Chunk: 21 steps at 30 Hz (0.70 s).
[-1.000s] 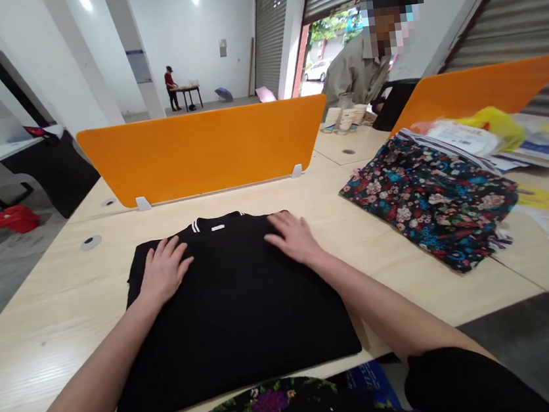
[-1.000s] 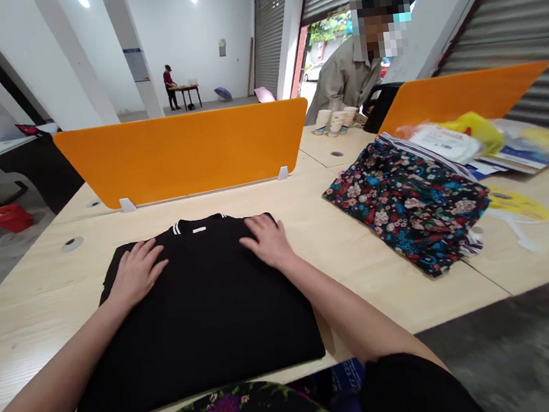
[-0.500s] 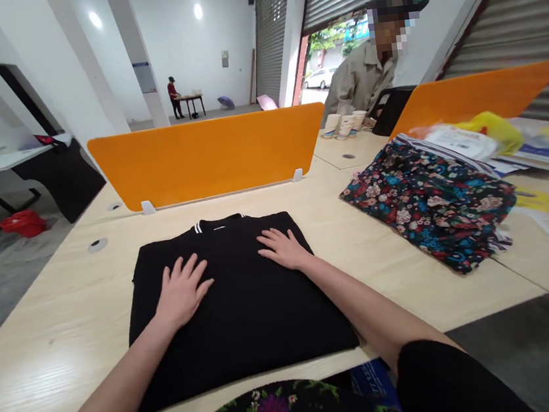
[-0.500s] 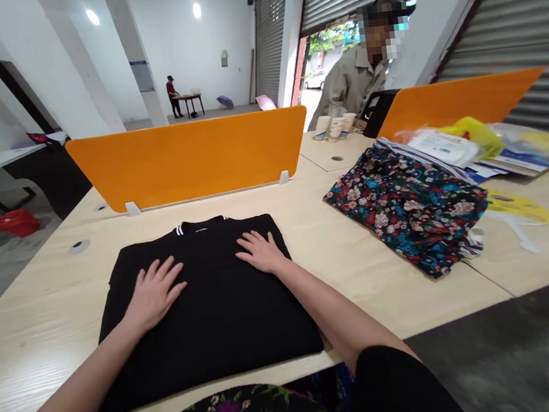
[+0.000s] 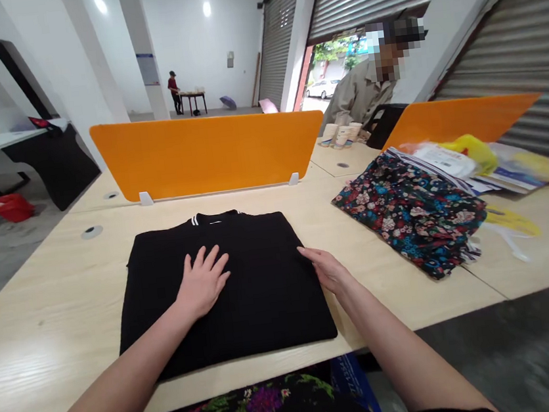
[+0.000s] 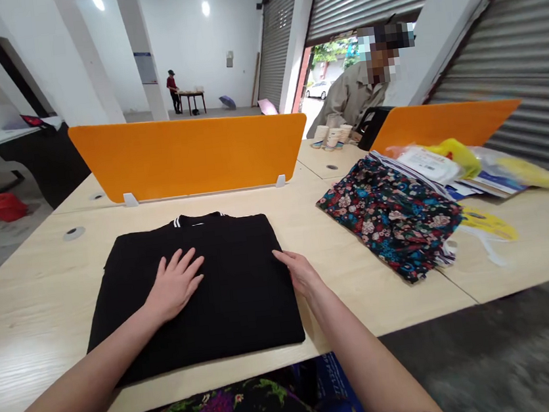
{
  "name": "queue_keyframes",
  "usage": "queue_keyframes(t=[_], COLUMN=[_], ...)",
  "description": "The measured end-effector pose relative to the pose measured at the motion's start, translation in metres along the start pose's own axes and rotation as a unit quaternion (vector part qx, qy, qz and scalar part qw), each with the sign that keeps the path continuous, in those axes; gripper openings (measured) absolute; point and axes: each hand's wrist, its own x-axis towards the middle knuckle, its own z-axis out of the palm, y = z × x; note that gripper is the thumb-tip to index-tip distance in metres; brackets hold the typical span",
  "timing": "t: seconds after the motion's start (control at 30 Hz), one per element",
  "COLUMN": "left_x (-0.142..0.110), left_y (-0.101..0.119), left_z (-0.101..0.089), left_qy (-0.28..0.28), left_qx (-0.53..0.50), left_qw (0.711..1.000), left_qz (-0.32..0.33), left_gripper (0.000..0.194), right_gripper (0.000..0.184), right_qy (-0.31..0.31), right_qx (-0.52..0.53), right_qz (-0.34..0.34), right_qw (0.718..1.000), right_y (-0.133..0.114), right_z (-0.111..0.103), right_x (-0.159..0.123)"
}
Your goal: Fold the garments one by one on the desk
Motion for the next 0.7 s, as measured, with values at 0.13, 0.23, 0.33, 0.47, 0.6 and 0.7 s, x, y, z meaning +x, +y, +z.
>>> queue_keyframes(t=[0.13, 0.23, 0.33, 0.47, 0.6, 0.7], left_x=[0.005, -0.001, -0.019, -0.049, -0.072, -0.087], left_y=[0.013, 0.012, 0.017, 0.025, 0.018, 0.006], left_z=[0.014, 0.016, 0.009, 0.004, 0.015, 0.025], left_qy=[-0.026, -0.026, -0.015, -0.024, -0.035, -0.018], left_qx=[0.002, 0.001, -0.001, -0.025, -0.127, -0.210], left_qw=[1.000, 1.000, 1.000, 0.999, 0.991, 0.976], left_qz=[-0.001, -0.011, -0.001, 0.017, -0.008, -0.051], left_gripper=[0.048, 0.048, 0.047, 0.046, 0.046, 0.047], right_gripper=[0.038, 0.039, 0.040, 0.043, 0.055, 0.063], right_qy=[-0.071, -0.048, -0.030, -0.081, -0.170, -0.318], right_qx=[0.035, 0.014, -0.025, -0.138, -0.278, -0.322], right_qz=[0.101, 0.067, -0.011, -0.128, -0.226, -0.182], right_qw=[0.992, 0.996, 0.999, 0.979, 0.918, 0.873], right_y=[-0.006, -0.012, -0.034, -0.071, -0.070, -0.046], right_z=[0.022, 0.034, 0.051, 0.118, 0.224, 0.284], right_x=[-0.017, -0.015, -0.011, -0.019, -0.034, -0.034])
